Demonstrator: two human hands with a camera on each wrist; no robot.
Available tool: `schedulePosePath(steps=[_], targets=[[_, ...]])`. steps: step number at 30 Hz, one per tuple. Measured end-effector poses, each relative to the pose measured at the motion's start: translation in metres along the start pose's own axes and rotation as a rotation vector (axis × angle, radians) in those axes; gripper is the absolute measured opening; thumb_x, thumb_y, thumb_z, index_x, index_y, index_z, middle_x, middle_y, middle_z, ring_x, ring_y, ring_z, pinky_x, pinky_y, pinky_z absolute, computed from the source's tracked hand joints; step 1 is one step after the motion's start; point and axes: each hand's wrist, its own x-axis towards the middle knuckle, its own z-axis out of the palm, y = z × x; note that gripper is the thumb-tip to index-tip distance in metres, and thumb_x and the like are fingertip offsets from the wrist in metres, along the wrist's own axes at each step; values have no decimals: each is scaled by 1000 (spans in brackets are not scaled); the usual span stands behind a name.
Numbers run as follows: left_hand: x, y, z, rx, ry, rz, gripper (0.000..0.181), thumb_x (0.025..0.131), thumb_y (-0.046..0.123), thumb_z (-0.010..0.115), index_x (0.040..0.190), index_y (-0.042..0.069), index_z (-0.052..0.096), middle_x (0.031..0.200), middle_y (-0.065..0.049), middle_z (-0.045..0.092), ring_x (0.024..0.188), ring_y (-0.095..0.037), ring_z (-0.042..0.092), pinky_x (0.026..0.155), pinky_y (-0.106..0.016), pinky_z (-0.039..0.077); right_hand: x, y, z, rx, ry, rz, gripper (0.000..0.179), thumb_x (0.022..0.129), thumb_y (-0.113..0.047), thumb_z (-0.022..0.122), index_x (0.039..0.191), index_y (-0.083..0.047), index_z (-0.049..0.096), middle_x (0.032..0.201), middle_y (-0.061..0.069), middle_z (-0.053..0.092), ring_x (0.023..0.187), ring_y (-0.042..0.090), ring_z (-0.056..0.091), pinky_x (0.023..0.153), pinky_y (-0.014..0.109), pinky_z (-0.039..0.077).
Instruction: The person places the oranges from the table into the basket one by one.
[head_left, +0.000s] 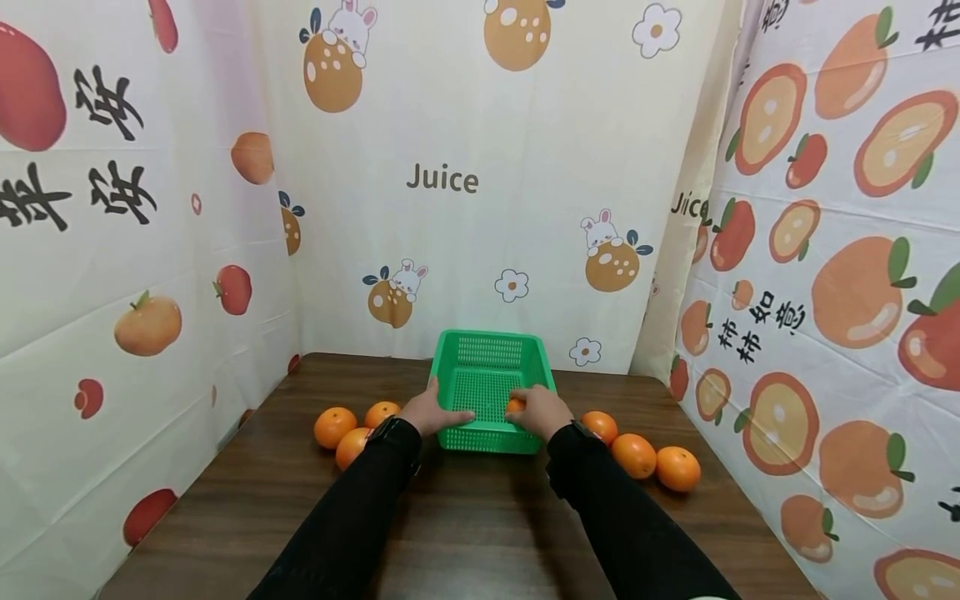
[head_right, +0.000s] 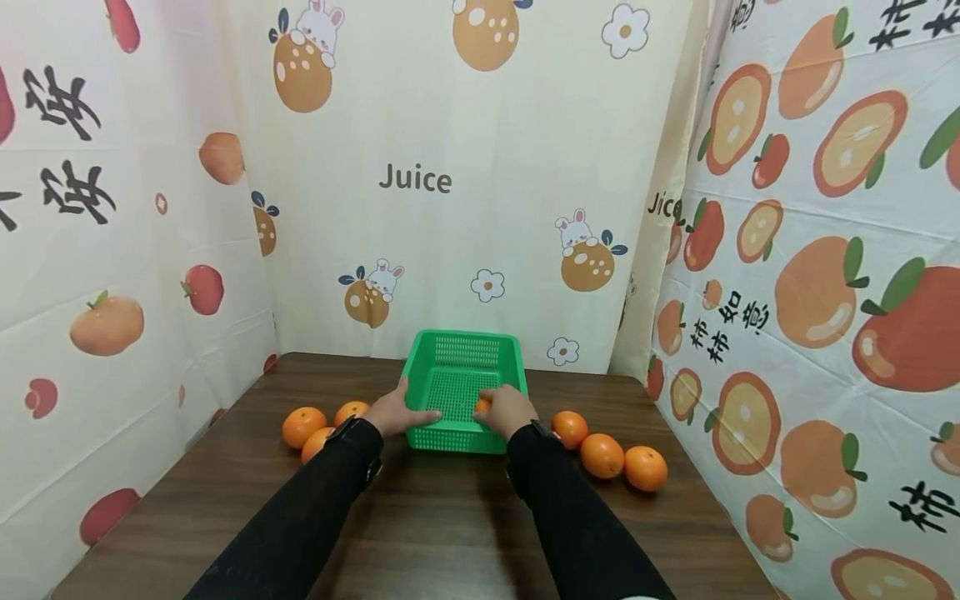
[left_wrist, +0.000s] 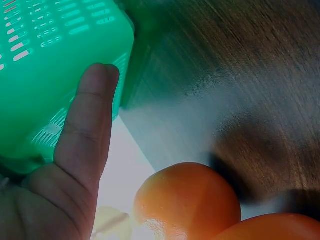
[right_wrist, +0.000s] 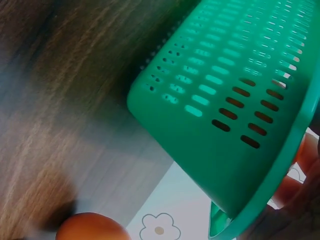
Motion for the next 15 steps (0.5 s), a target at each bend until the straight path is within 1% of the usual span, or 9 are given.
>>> schedulePosePath(steps=[8, 12, 15], targets=[[2, -2, 0, -4, 12, 17, 136, 80, 70, 83, 173, 12, 3, 166, -23, 44, 143, -38, 54, 115, -55, 46, 11, 7, 3, 30, -48, 9, 49, 98, -32, 79, 143, -14, 70, 132, 13, 73, 91, 21, 60, 82, 38, 49], [2, -2, 1, 6, 9, 15, 135, 81, 69, 83, 173, 13, 2, 168, -23, 41, 146, -39, 51, 116, -56, 45, 11, 6, 1, 38, -71, 29, 51, 97, -33, 80, 144, -14, 69, 133, 13, 72, 93, 20, 61, 84, 37, 50], [2, -2, 1, 15, 6, 9, 133, 83, 67, 82, 172, 13, 1, 169, -23, 39, 147, -40, 50, 117, -55, 44, 10, 4, 0, 40, -83, 39, 51, 97, -32, 80, 144, -14, 69, 133, 13, 72, 92, 20, 61, 82, 37, 49]])
